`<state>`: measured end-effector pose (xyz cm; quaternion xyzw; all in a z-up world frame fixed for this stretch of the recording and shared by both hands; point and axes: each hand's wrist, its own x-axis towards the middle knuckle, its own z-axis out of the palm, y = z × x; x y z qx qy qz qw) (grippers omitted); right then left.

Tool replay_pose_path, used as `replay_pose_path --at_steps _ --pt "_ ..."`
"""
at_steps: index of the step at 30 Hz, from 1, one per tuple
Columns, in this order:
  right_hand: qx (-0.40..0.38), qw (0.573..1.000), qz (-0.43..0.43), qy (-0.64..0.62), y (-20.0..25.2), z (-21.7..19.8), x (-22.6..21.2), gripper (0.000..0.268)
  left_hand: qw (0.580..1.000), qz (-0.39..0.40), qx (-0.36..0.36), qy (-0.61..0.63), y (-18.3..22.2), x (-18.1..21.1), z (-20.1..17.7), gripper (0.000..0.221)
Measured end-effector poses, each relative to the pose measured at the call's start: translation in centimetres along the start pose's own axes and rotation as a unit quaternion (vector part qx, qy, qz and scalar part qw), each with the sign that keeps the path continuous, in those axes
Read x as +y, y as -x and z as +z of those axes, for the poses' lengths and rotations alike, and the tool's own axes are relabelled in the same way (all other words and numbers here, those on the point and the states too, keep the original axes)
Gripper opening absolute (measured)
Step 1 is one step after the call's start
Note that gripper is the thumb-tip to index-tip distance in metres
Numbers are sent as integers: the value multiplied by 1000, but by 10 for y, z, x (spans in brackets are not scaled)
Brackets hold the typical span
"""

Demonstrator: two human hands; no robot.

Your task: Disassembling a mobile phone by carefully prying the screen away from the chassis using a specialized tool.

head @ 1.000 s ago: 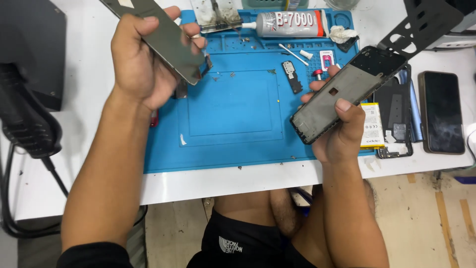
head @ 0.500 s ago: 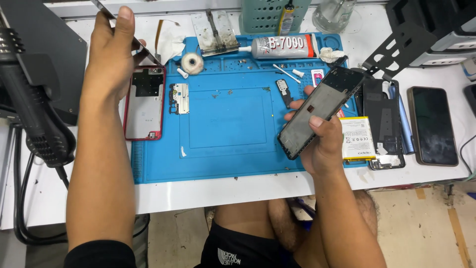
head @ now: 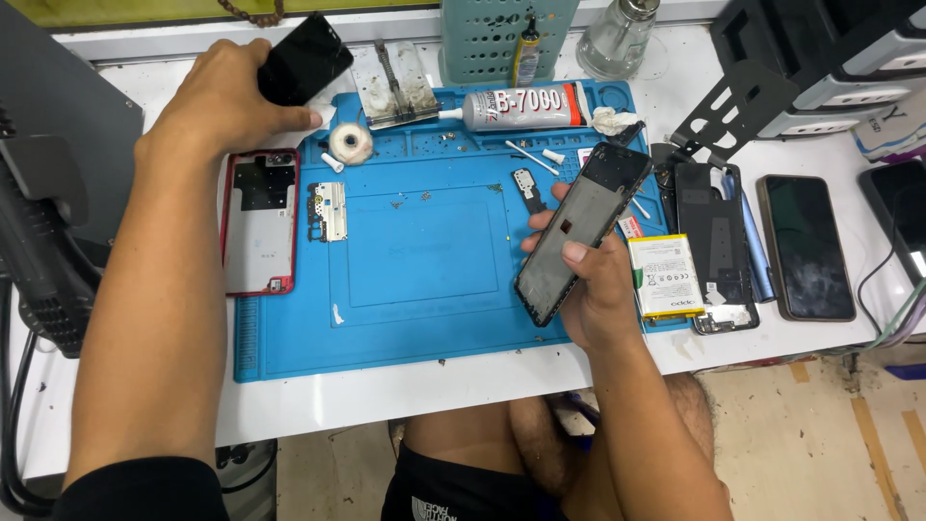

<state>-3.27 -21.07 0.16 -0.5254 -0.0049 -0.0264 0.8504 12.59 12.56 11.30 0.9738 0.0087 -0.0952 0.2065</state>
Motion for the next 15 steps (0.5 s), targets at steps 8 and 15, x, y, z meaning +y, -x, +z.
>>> replay_pose_path --at_steps 8,15 --pt "-5 1000 9 17 2 4 -3 78 1000 -7 -12 -10 -20 -21 18 70" --pt "-11 1000 5 3 1 4 -4 77 999 -11 -31 12 -13 -21 22 55"
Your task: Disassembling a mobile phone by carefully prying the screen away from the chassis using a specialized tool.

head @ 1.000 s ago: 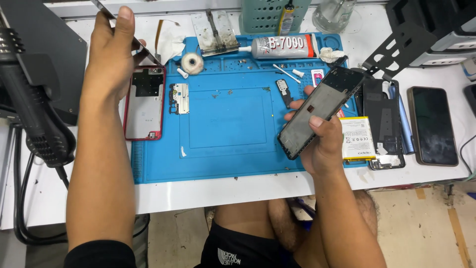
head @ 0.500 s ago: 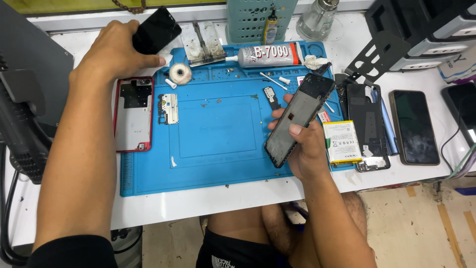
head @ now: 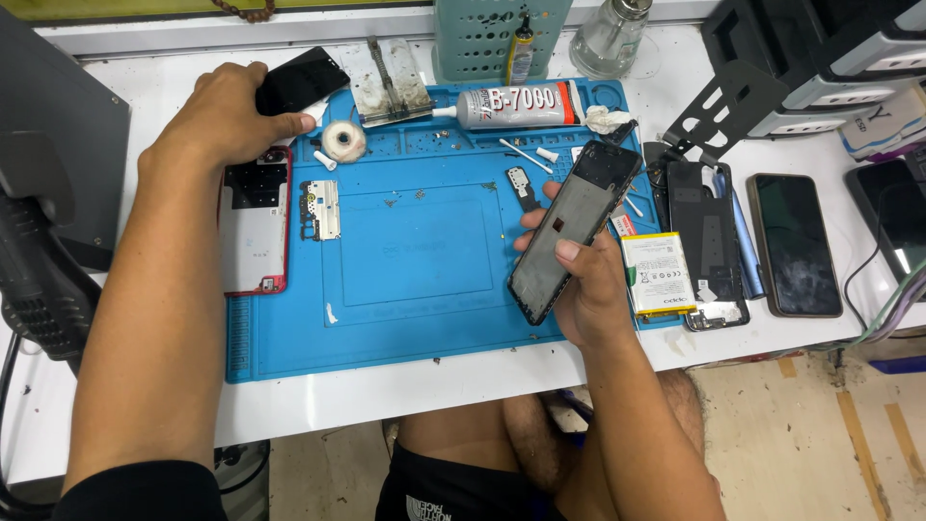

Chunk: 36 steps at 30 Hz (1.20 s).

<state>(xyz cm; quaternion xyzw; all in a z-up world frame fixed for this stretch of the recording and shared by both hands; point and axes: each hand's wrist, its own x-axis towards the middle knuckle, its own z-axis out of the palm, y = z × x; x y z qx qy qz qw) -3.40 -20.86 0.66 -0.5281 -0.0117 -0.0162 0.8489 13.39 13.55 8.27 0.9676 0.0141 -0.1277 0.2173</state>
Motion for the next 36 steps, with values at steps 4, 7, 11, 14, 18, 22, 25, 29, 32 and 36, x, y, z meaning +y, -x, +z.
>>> replay_pose_path --at_steps 4,7,11,14,18,22,25,29,32,36 --pt "6 1000 -1 -3 0 0 1 79 1000 7 8 4 7 2 1 50" --pt "12 1000 -2 -16 -2 0 -1 78 999 26 20 -2 4 -4 7 48" --pt "8 999 -13 -40 -2 -3 1 83 936 268 225 -31 27 17 44 41" --pt "-25 999 -5 -46 2 -4 -1 85 931 324 126 109 87 77 73 53" --pt "-75 996 -16 -45 4 1 -5 86 939 207 -153 228 119 117 97 89" --pt "-102 995 -2 -11 5 -1 -11 81 888 147 -228 371 105 104 126 63" --pt "-73 994 -38 71 6 9 -20 48 792 206 -240 522 93 83 145 33" --pt "-60 938 -28 339 30 -6 -41 31 729 176 -219 624 80 71 150 25" --pt "-72 851 -21 519 67 -3 -56 21 711 150 -199 657 82 71 146 25" --pt "-21 666 43 744 109 -6 -40 27 691 114 -181 690 81 72 149 25"
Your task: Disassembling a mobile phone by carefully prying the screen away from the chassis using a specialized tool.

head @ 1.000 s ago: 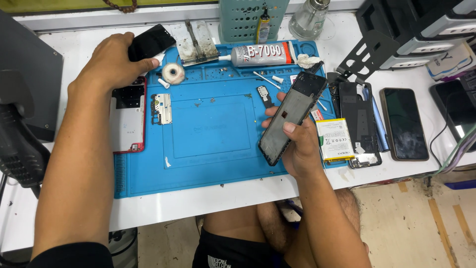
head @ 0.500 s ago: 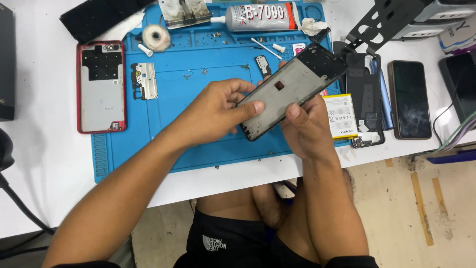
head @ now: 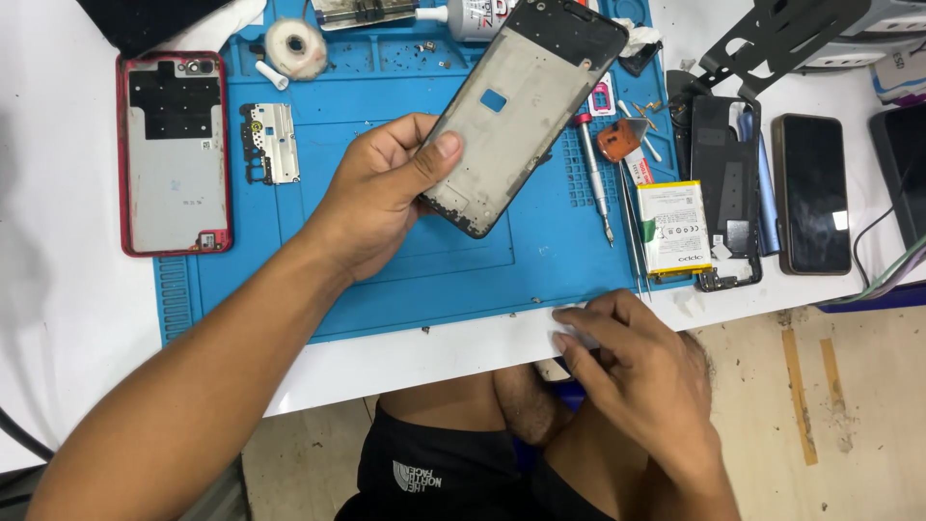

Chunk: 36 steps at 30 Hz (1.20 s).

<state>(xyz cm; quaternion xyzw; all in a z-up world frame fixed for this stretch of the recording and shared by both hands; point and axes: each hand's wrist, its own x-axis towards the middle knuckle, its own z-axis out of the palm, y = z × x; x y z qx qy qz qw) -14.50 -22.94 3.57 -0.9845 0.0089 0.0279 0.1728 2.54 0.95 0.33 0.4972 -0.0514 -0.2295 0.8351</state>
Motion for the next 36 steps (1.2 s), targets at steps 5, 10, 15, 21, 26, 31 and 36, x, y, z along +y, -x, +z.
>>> replay_pose_path --at_steps 5,10,15,21,26,31,36 --pt "79 994 -74 -18 8 16 9 25 1000 12 14 8 -1 1 -3 31" --pt "113 979 -168 38 10 20 13 26 999 24 29 1 -2 8 -4 36" --pt "144 946 -282 69 18 22 25 29 995 42 91 13 -7 9 -9 32" --pt "214 906 -363 29 10 21 31 14 993 54 105 8 -5 12 -6 33" --pt "201 930 -306 14 20 23 37 7 992 62 107 28 -7 2 -9 27" --pt "253 949 -156 -108 49 47 84 17 991 49 120 27 -6 0 -5 29" --pt "442 736 213 -467 79 64 174 13 986 50 157 -1 -6 1 -6 23"
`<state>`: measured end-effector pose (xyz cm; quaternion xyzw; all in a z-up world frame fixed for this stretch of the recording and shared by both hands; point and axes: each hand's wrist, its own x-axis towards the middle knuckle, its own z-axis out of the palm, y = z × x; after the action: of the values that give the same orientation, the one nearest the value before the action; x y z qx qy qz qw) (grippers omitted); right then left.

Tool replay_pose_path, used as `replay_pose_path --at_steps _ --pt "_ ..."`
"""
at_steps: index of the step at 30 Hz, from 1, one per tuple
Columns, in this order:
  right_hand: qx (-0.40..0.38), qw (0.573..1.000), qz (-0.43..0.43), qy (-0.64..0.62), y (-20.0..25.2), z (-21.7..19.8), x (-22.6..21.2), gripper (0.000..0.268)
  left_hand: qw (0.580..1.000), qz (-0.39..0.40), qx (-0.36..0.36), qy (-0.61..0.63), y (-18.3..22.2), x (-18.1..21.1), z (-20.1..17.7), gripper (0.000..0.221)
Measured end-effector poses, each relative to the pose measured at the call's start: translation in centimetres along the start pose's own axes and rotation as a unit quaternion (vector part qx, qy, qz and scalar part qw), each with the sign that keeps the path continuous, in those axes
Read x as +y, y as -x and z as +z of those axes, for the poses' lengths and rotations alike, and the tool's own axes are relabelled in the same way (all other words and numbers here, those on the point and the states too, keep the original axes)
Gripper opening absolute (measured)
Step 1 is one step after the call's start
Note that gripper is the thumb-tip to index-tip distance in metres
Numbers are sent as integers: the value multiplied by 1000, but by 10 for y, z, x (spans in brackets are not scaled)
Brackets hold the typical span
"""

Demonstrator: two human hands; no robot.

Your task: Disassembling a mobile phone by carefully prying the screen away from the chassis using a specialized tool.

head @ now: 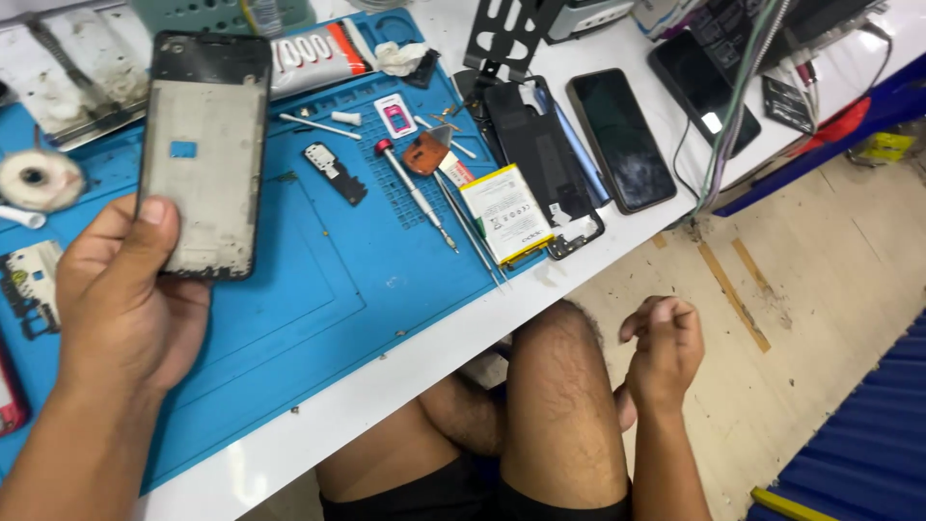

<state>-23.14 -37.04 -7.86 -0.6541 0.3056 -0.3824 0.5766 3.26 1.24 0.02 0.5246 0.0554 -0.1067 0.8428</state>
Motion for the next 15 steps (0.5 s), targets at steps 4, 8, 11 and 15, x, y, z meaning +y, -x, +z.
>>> replay_pose_path --at_steps 4,8,11,15 --pt "159 982 52 -91 -76 -55 39 23 1000 7 2 -16 0 -2 -1 23" --pt "326 939 33 -105 -169 -70 81 13 998 8 19 -51 1 -6 -2 21" --pt "328 943 54 -11 -236 -60 137 14 998 8 25 -53 -1 -11 -6 20" --pt "283 954 85 54 -281 -31 152 22 998 -13 29 -48 0 -7 -6 20"
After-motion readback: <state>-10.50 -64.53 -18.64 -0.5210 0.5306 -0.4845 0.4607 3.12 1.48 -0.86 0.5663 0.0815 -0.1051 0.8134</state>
